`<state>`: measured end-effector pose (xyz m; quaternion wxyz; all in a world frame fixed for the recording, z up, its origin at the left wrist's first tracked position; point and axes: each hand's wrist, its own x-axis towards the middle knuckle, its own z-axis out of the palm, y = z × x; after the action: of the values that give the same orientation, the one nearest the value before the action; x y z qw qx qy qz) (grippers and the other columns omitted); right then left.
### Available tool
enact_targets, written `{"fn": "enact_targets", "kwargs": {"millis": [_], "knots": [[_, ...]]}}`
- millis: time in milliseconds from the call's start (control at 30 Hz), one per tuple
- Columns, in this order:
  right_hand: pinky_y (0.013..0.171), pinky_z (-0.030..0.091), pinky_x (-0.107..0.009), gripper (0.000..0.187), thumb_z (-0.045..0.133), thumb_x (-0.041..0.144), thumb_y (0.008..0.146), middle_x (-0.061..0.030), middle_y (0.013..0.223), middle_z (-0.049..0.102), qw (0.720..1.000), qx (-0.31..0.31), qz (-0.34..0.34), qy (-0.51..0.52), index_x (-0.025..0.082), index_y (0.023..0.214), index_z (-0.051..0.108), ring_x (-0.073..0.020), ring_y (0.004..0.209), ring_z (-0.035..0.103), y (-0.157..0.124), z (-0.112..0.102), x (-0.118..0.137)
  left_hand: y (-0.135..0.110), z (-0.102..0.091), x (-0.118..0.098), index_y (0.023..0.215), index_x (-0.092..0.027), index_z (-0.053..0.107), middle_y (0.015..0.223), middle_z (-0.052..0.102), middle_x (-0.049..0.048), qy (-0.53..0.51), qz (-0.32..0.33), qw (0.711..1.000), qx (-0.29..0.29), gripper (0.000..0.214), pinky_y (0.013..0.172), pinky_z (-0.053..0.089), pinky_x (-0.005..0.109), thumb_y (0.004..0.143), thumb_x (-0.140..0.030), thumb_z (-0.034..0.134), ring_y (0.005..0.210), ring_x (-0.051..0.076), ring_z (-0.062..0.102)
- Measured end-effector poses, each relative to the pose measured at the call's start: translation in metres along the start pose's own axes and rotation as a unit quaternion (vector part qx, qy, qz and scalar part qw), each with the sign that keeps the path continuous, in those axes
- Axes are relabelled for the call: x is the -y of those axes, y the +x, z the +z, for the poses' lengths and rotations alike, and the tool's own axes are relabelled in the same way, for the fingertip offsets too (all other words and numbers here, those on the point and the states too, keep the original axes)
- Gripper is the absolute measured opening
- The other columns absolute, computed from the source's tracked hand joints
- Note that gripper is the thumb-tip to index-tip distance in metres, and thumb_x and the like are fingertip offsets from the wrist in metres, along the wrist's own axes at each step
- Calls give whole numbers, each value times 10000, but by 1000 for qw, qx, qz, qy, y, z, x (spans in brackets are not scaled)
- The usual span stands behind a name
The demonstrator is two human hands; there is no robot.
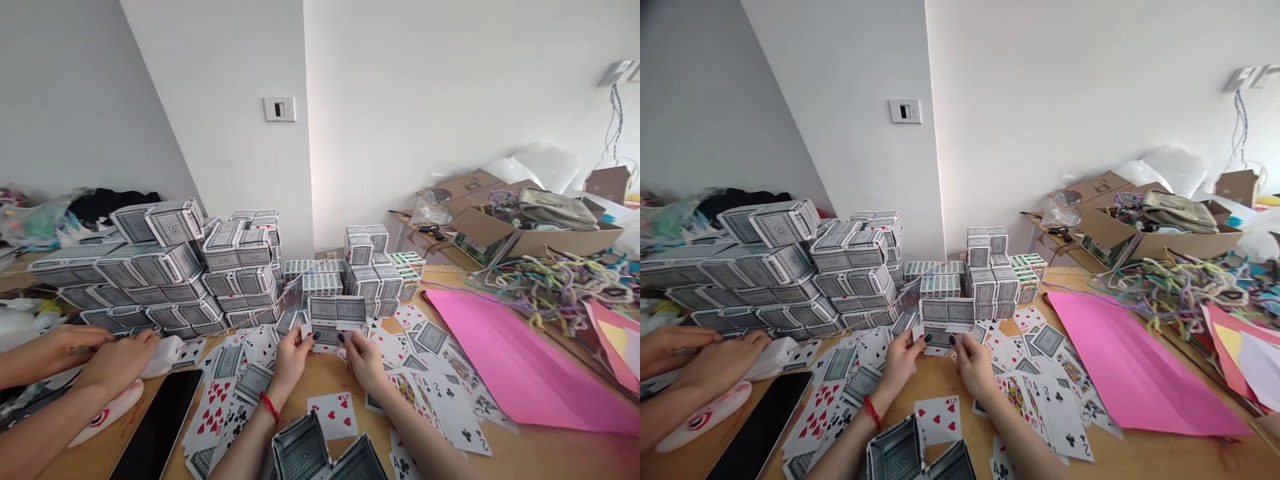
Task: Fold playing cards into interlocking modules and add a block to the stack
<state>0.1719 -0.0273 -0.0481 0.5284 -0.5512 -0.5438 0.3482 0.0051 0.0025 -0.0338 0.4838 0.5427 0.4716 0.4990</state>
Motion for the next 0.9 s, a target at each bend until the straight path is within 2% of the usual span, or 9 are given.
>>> {"fn": "enact_targets", "kwargs": {"millis": [100, 233, 333, 433, 533, 633, 733, 800, 900], "knots": [[351, 274, -224, 371, 503, 442, 741, 53, 328, 395, 998, -5, 50, 45, 212, 464, 411, -92, 300, 362, 2, -1, 3, 2, -1, 1, 806, -157, 585, 708, 612, 16, -13, -4, 1000, -6, 220, 591, 476, 274, 695, -345, 605, 650, 171, 588], [349, 326, -220, 268, 529, 347, 671, 11, 397, 529, 978, 33, 102, 177, 180, 465, 502, -95, 299, 440, 5, -4, 11, 4, -5, 3, 782, -178, 608, 780, 602, 29, 39, 66, 996, -36, 167, 697, 466, 276, 679, -308, 630, 750, 174, 586], [428, 408, -230, 133, 556, 273, 624, -10, 479, 602, 958, 46, 116, 257, 154, 635, 615, -130, 414, 542, 6, -7, 20, 6, -7, 4, 736, -179, 635, 868, 573, 48, 62, 97, 992, -45, 144, 734, 463, 279, 673, -309, 633, 840, 185, 562], [482, 449, -255, 222, 555, 271, 632, -14, 576, 634, 931, 39, 151, 331, 170, 808, 644, -144, 483, 560, 9, -11, 22, 6, -8, 4, 800, -199, 669, 948, 551, 54, 45, 105, 993, -27, 160, 775, 466, 297, 682, -294, 619, 898, 191, 554], [489, 460, -264, 247, 513, 286, 651, -42, 675, 647, 910, 36, 188, 369, 161, 801, 665, -148, 517, 555, 14, -17, 17, 5, -8, 2, 858, -215, 686, 1021, 555, 70, 32, 107, 994, 7, 181, 838, 452, 312, 719, -261, 578, 988, 202, 543], [534, 476, -287, 310, 476, 328, 693, -82, 766, 663, 893, 63, 217, 388, 141, 854, 664, -175, 591, 590, 18, -24, 14, 3, -8, -4, 932, -230, 684, 1123, 557, 86, 31, 83, 995, 41, 235, 859, 453, 320, 754, -248, 531, 1071, 220, 516], [559, 474, -297, 278, 559, 341, 682, -74, 741, 666, 892, 91, 238, 374, 154, 871, 641, -191, 622, 612, 20, -27, 16, 0, -8, -9, 934, -231, 686, 1239, 523, 73, -4, 21, 998, 60, 262, 823, 485, 324, 741, -247, 509, 1114, 246, 498], [552, 461, -275, 258, 647, 300, 633, -41, 721, 659, 896, 96, 231, 368, 169, 855, 630, -168, 597, 605, 21, -27, 18, -1, -6, -12, 924, -203, 680, 1256, 521, 80, -69, -37, 995, 61, 270, 777, 508, 340, 726, -261, 505, 1054, 257, 548], [508, 424, -229, 287, 704, 274, 591, 5, 666, 633, 898, 106, 212, 370, 177, 848, 620, -114, 516, 557, 21, -24, 18, -1, -3, -14, 933, -162, 641, 1082, 632, 108, -153, -120, 980, 49, 272, 694, 525, 350, 698, -274, 560, 852, 238, 639]]}}
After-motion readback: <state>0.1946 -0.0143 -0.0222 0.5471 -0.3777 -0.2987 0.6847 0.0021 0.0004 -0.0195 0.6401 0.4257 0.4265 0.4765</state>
